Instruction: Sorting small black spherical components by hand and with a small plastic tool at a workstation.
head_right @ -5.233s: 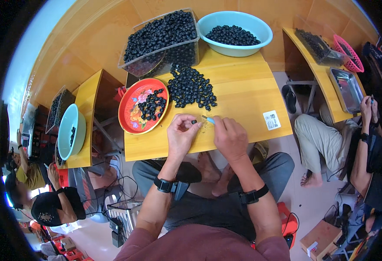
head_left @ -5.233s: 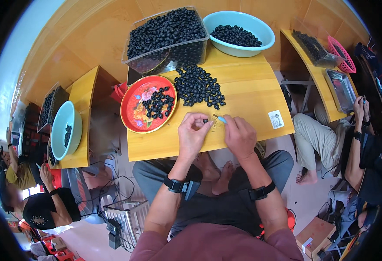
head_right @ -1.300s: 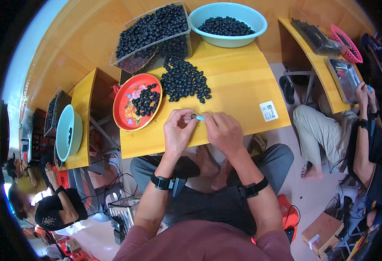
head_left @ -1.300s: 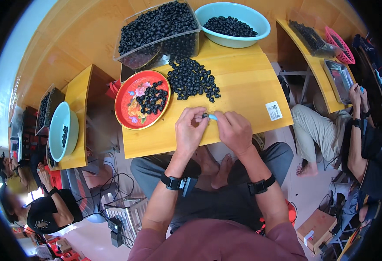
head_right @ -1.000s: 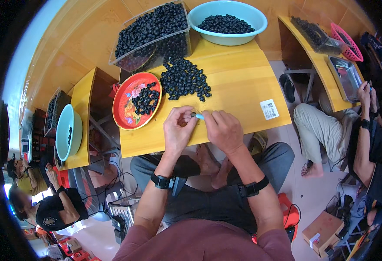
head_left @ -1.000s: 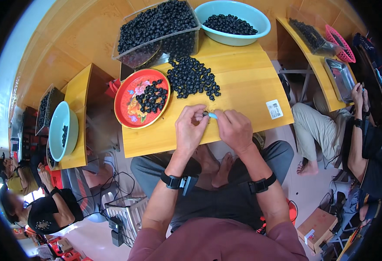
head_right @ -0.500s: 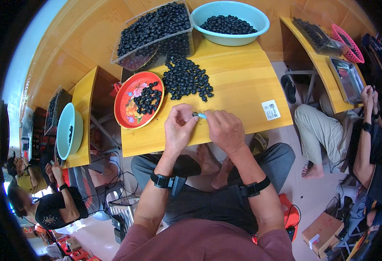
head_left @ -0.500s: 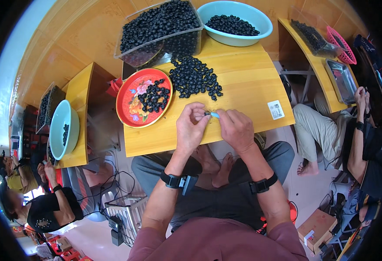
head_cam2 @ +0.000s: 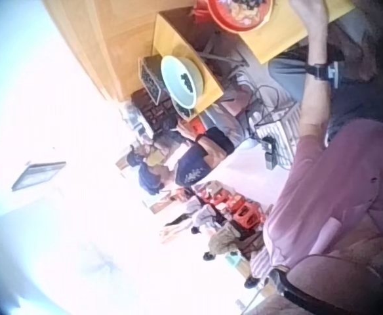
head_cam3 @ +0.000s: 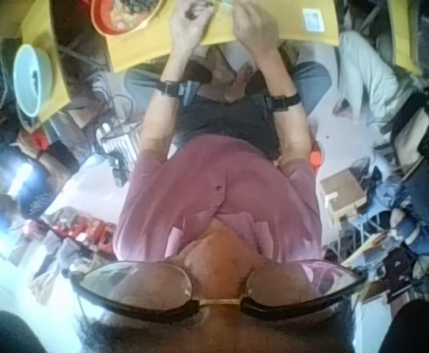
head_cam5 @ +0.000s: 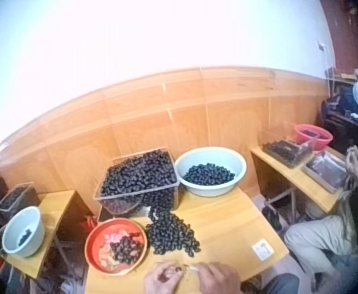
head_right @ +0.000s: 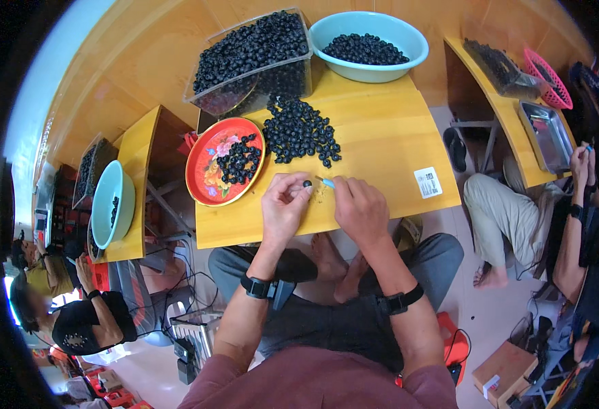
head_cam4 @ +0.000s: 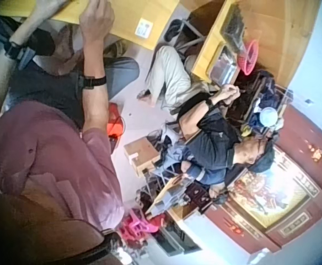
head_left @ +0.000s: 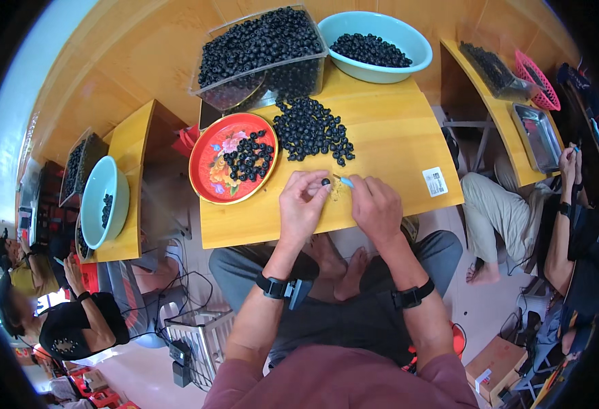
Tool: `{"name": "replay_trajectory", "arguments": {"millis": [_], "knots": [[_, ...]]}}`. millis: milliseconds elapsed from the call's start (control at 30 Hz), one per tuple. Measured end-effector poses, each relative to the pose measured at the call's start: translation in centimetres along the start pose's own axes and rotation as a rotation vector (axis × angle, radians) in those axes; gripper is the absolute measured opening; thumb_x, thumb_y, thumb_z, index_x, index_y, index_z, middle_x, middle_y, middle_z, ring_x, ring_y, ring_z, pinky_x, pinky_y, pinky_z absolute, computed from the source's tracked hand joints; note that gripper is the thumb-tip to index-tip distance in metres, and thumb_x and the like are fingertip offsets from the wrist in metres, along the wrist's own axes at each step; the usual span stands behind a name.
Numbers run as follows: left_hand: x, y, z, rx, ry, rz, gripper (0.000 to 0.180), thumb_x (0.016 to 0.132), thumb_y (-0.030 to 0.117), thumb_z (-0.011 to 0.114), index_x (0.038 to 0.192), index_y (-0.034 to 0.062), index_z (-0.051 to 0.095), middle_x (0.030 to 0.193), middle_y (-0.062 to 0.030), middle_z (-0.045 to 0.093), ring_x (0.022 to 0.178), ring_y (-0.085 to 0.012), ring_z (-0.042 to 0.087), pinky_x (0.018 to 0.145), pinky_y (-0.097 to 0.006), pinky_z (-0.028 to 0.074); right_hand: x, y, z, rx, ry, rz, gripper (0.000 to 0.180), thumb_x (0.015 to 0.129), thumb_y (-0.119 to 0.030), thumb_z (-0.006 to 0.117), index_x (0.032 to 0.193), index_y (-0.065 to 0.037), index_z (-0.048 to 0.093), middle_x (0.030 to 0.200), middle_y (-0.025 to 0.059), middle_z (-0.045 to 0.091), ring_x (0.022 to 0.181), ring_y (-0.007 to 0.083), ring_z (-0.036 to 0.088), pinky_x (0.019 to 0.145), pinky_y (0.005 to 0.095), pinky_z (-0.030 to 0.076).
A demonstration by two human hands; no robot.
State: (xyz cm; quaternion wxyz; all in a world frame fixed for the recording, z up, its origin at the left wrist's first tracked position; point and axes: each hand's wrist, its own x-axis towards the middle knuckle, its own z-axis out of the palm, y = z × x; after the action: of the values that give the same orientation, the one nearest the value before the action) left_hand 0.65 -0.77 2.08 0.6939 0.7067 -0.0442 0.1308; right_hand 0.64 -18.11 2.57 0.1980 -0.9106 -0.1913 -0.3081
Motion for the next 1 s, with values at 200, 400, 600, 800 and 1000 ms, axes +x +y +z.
{"name": "replay_trajectory", "arguments": {"millis": [200,400,600,800,1000], "knots": [[-0.5,-0.6,-0.2,0.127,-0.019,0.027,0.018,0.090,-0.004,0.076,0.108,0.0000,0.076,0.105,-0.0061,0.064,0.090,-0.0121,0.065,0.080,-0.025,0.054,-0.6,-0.4,0.3,-0.061,0.064,0.032,0.014,0.089,-0.009,0.067,0.103,-0.006,0.071,0.076,0.0070,0.059,0.069,0.0268,0.065,0.061,0.0407,0.053],[1.6,2.4,-4.5,0.552,0.067,0.383,0.017,0.086,-0.004,0.075,0.103,0.0018,0.075,0.095,-0.0103,0.068,0.085,-0.0194,0.066,0.076,-0.030,0.055,-1.2,0.4,0.5,-0.086,0.105,0.039,0.013,0.091,-0.010,0.066,0.103,-0.007,0.071,0.076,0.0073,0.057,0.067,0.0264,0.062,0.060,0.0412,0.050],[5.5,3.7,-10.1,0.975,0.087,0.352,0.028,0.089,0.002,0.072,0.116,0.0032,0.072,0.117,-0.0187,0.066,0.108,-0.0373,0.066,0.094,-0.046,0.054,-1.0,0.1,0.2,-0.047,0.082,0.070,0.016,0.092,-0.009,0.066,0.107,-0.007,0.070,0.077,0.0074,0.057,0.068,0.0264,0.062,0.060,0.0419,0.050],[5.9,3.9,-3.0,0.991,-0.483,0.584,0.046,0.095,0.017,0.071,0.139,0.0077,0.062,0.154,-0.0170,0.052,0.145,-0.0385,0.047,0.121,-0.048,0.039,-0.6,0.5,-0.2,0.024,0.200,0.147,0.018,0.092,-0.009,0.066,0.110,-0.006,0.070,0.080,0.0092,0.059,0.071,0.0305,0.063,0.062,0.0440,0.050],[9.4,1.7,4.3,1.172,-0.593,0.659,0.053,0.105,0.039,0.056,0.149,0.0103,0.054,0.161,-0.0172,0.044,0.151,-0.0383,0.038,0.123,-0.050,0.033,-0.5,1.2,0.1,0.048,0.197,0.287,0.021,0.093,-0.011,0.066,0.114,-0.008,0.070,0.084,0.0105,0.063,0.077,0.0331,0.065,0.066,0.0464,0.051]]}}
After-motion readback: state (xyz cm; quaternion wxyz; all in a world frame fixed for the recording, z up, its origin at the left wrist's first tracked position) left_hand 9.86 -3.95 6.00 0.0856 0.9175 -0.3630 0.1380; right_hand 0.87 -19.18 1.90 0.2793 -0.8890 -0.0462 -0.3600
